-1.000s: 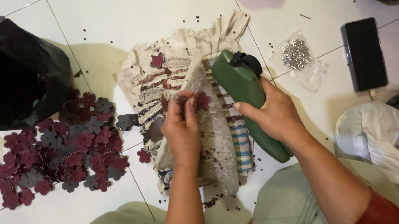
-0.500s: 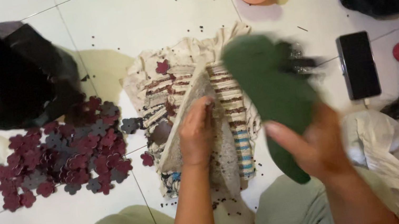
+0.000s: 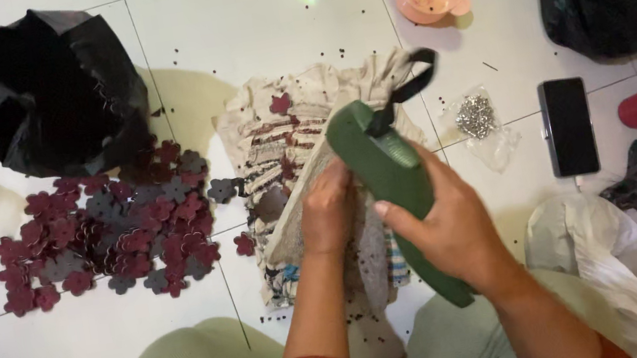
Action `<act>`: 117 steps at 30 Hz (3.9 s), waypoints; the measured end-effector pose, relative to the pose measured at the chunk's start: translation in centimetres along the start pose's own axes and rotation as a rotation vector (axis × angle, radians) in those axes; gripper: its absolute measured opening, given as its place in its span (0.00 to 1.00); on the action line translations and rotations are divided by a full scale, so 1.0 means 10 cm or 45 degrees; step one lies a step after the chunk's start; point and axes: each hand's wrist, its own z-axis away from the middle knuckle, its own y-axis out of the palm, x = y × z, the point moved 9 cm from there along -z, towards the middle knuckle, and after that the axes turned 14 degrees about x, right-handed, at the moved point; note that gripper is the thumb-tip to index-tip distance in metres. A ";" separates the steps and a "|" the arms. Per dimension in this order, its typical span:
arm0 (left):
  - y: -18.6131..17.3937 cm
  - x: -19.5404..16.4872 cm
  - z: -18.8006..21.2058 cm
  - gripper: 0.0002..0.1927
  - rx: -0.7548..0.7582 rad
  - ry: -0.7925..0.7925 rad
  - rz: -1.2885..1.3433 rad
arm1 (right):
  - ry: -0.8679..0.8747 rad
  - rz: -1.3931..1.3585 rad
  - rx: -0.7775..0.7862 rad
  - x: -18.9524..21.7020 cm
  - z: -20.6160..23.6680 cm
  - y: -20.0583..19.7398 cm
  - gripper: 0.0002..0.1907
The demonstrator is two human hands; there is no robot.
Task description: The person sits on the floor decorating a green shoe upper, positioning fabric flower cutouts on the fabric and using a small pointed tool to pierce and secure the flowers, occasionally lifting and repositioning the shoe piece. Loose beads and piles of flower cutouts are handled one at a time from the floor.
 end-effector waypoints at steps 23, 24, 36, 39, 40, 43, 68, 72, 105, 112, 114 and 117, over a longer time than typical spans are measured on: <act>-0.06 -0.06 -0.01 0.20 -0.050 0.105 -0.067 | -0.568 -0.632 -0.389 0.38 0.53 -0.46 0.41; -0.04 -0.05 -0.01 0.19 -0.029 0.088 -0.042 | -0.538 -0.360 -0.397 0.41 0.50 -0.37 0.42; -0.14 -0.06 -0.04 0.16 -0.140 0.023 0.014 | 0.003 0.287 -0.266 -0.21 0.09 -0.08 0.41; -0.16 -0.03 -0.04 0.15 -0.177 -0.034 0.058 | 0.134 0.424 -0.125 -0.35 0.04 0.03 0.44; -0.15 -0.01 -0.05 0.15 -0.166 -0.062 0.072 | 0.079 0.448 -0.126 -0.34 0.02 0.06 0.44; -0.15 -0.05 -0.05 0.15 -0.188 0.018 0.057 | 0.131 0.569 -0.043 -0.43 -0.03 0.14 0.46; -0.38 -0.40 -0.16 0.08 -0.117 -0.355 -0.435 | 0.351 0.206 -0.086 -1.10 -0.19 -0.21 0.44; -0.94 -0.35 0.03 0.08 -0.403 -0.506 -0.335 | 0.320 0.192 -0.071 -1.08 -0.23 -0.22 0.44; -0.41 -0.62 -0.19 0.12 0.046 -0.183 -0.512 | 0.443 0.098 0.009 -1.22 -0.40 -0.18 0.46; -0.35 -0.02 0.11 0.15 0.122 -0.858 0.162 | 0.410 0.073 0.000 -1.24 -0.40 -0.18 0.45; -0.39 0.04 0.06 0.13 -0.168 -0.606 0.675 | 0.420 0.047 -0.001 -1.26 -0.40 -0.18 0.45; -0.20 0.20 -0.01 0.14 -0.189 -0.459 1.165 | 0.410 0.039 0.011 -1.25 -0.42 -0.17 0.45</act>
